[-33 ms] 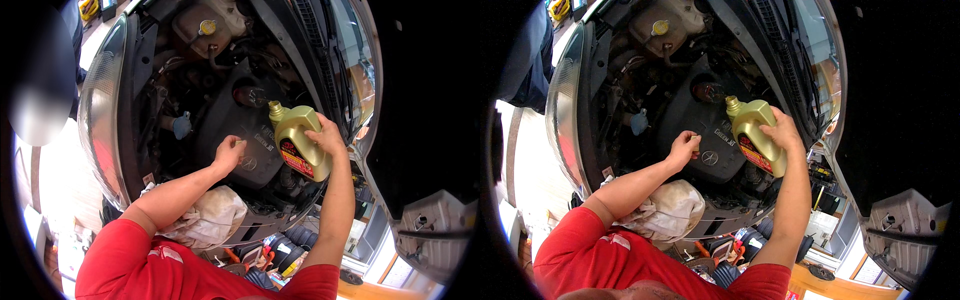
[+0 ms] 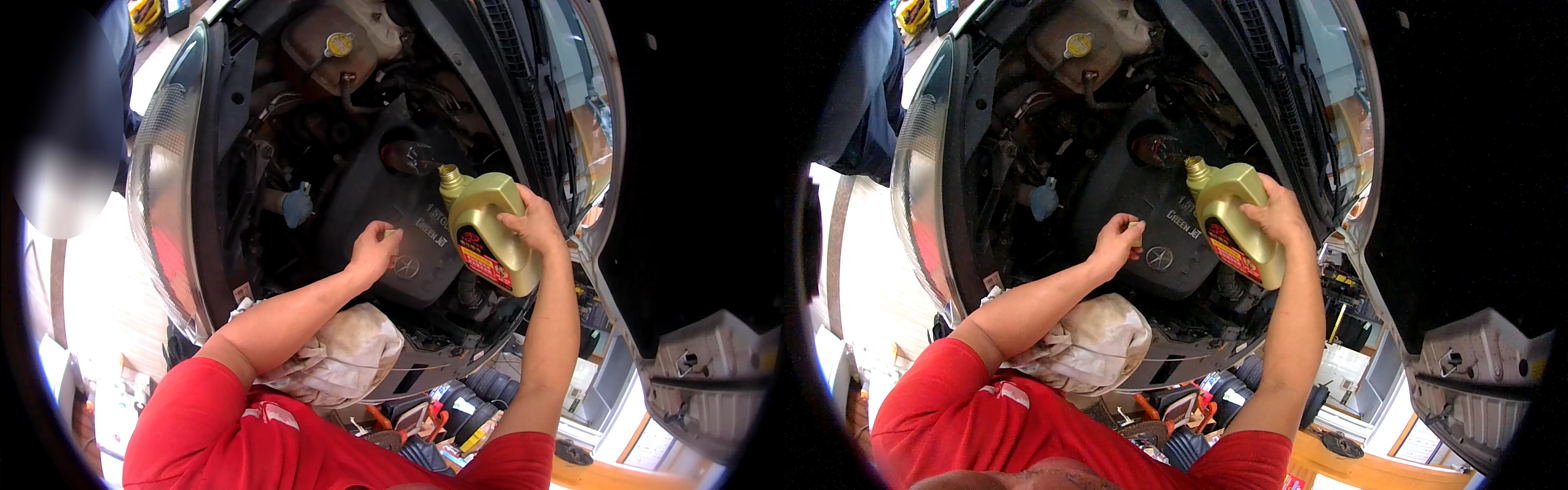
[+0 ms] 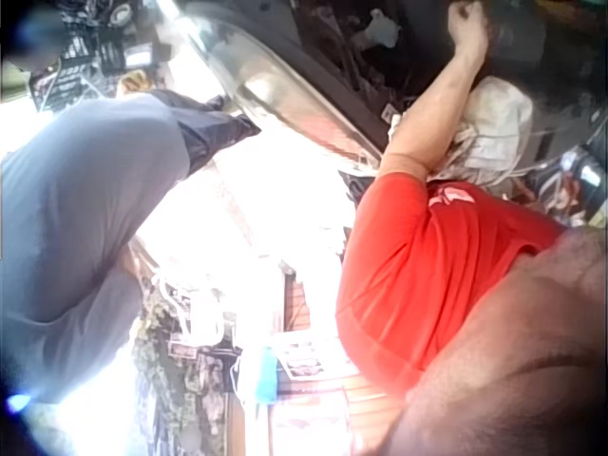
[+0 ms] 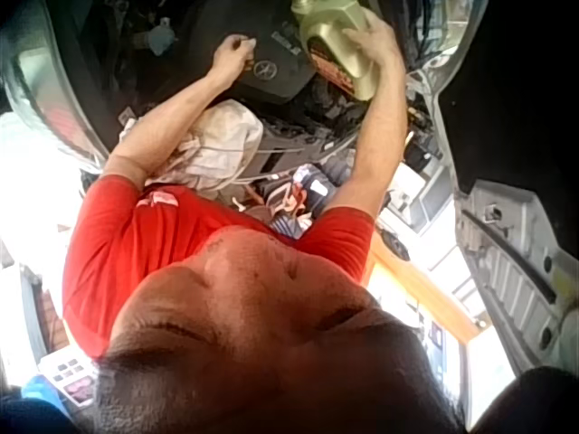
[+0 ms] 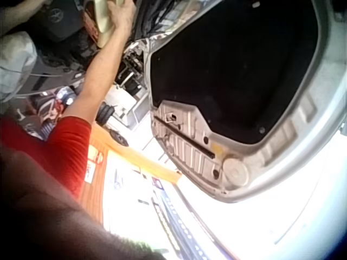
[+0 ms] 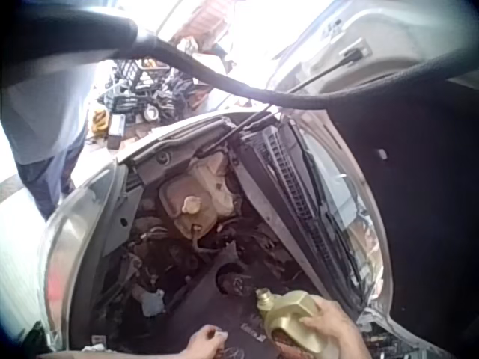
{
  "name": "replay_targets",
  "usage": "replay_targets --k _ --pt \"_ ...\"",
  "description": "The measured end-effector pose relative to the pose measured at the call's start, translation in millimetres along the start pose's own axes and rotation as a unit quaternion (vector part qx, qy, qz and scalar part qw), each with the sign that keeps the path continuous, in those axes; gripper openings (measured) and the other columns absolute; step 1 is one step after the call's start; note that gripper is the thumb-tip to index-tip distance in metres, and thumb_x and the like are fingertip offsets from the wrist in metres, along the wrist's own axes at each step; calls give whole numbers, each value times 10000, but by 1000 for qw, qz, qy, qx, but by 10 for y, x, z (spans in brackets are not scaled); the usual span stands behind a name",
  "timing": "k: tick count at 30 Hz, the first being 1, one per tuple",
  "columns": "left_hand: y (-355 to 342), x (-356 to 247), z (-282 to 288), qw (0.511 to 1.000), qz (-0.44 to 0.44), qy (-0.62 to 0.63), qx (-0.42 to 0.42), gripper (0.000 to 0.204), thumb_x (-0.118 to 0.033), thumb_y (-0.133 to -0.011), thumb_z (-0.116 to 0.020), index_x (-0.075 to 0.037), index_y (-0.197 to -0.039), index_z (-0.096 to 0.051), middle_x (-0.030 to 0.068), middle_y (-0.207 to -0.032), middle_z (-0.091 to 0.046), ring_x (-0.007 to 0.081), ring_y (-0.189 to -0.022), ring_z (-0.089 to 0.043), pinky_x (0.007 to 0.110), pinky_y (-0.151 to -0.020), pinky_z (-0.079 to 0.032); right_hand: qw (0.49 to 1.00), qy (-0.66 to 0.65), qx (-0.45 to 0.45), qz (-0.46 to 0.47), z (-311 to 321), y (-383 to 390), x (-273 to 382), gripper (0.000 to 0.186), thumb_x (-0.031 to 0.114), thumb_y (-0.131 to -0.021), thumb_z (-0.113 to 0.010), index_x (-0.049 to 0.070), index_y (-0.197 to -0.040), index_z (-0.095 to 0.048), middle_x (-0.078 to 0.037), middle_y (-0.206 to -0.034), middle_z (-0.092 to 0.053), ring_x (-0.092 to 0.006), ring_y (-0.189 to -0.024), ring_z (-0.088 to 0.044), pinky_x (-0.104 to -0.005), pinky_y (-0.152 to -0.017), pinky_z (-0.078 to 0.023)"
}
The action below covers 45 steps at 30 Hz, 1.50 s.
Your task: The person pours oil from a container into the engine oil fill port and checks the oil level using a dipstick, wiping the dipstick with a cloth.
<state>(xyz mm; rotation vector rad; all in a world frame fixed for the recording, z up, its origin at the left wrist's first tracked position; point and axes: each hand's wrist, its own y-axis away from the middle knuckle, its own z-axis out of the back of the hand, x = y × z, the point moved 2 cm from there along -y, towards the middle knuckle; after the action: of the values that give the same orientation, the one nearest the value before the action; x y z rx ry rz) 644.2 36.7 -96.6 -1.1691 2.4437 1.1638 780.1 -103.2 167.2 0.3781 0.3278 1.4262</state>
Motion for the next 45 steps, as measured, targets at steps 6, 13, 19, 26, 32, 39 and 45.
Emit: replay_targets --k 6,13,19,26,32,39,45 --pt "5 -13 -9 1000 -2 -4 -6 371 -300 -950 -650 -42 -1193 -539 74 -975 -611 144 -702 -615 286 -604 -538 1000 1 0 10 12 5 20 628 59 -755 -780 81 -1346 -568 -130 -1071 -715 -210 -981 -685 -337 -895 -527" --pt "17 -37 -16 1000 -9 -11 -10 383 -306 -951 -649 -31 -1194 -539 82 -970 -615 147 -702 -619 285 -592 -533 1000 6 5 1 24 -9 26 623 67 -757 -776 78 -1345 -570 -130 -1067 -715 -204 -978 -686 -330 -888 -529" --pt "15 -25 -18 1000 -10 -5 -6 391 -310 -952 -650 -21 -1191 -540 83 -945 -616 150 -682 -621 282 -577 -526 1000 -2 2 11 16 -16 -13 616 71 -760 -773 110 -1343 -580 -132 -1079 -718 -225 -991 -694 -345 -890 -534" --pt "10 -27 -20 1000 -15 -15 -8 362 -302 -954 -647 -26 -1165 -549 72 -915 -615 150 -679 -623 281 -576 -524 1000 -5 1 15 28 -13 14 615 60 -756 -769 70 -1339 -575 -124 -1064 -716 -199 -971 -687 -327 -880 -531" --pt "-26 3 -12 1000 -16 -7 -12 353 -300 -957 -644 -28 -1160 -547 73 -916 -611 153 -679 -624 283 -580 -525 1000 -1 8 3 36 -9 72 613 57 -757 -768 73 -1339 -576 -120 -1067 -714 -208 -983 -684 -330 -896 -525" --pt "-10 -1 -35 1000 -10 4 -12 348 -288 -959 -645 -30 -1167 -538 69 -912 -610 153 -674 -620 287 -588 -524 1000 -19 14 12 -7 -56 -30 612 54 -759 -767 72 -1340 -574 -117 -1067 -714 -198 -979 -681 -325 -893 -522" --pt "-49 37 -25 1000 -17 5 -16 344 -289 -958 -648 -37 -1168 -542 67 -908 -610 148 -673 -619 290 -587 -522 1000 -13 10 19 -13 -71 -16 610 57 -762 -767 76 -1341 -574 -118 -1057 -716 -194 -961 -680 -325 -887 -523"
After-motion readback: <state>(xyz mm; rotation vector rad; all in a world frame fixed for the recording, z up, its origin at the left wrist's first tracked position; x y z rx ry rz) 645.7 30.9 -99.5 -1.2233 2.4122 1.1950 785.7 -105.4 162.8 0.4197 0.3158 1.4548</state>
